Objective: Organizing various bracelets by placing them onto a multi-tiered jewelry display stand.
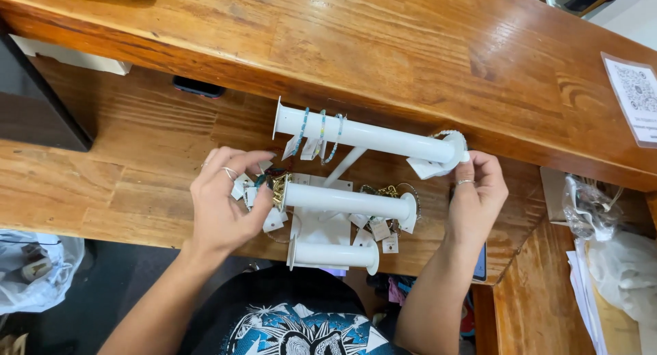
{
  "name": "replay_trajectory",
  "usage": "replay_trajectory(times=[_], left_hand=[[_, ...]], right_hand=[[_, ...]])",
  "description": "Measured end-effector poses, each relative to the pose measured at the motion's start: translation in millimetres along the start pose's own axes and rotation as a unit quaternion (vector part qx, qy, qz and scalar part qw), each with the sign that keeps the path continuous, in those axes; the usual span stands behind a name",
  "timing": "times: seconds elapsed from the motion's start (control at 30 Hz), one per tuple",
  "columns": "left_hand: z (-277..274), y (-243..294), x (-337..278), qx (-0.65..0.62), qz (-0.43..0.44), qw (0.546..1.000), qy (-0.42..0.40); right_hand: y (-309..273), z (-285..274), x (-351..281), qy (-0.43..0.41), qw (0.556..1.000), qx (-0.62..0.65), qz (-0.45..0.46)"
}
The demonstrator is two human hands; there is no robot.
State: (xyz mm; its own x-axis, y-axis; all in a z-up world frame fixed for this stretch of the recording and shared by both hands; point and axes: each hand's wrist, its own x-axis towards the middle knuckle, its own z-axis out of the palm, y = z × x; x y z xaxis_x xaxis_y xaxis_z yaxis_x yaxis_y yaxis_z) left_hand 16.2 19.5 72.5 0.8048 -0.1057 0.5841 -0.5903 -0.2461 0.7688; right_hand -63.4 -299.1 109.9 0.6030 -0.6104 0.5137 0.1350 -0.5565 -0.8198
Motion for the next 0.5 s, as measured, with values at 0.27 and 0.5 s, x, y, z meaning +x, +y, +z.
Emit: replay_trajectory(times=[0.27, 0.5], left_hand=[[27, 0, 14, -0.029, -0.079, 0.996, -0.014], [30, 9, 20, -0.066, -0.091, 0.994, -0.006]], right_hand=[[11, 9, -24, -0.143, 0.97, -0.102, 0.171], [26, 10, -34, -0.267, 0.9, -0.278, 0.204]])
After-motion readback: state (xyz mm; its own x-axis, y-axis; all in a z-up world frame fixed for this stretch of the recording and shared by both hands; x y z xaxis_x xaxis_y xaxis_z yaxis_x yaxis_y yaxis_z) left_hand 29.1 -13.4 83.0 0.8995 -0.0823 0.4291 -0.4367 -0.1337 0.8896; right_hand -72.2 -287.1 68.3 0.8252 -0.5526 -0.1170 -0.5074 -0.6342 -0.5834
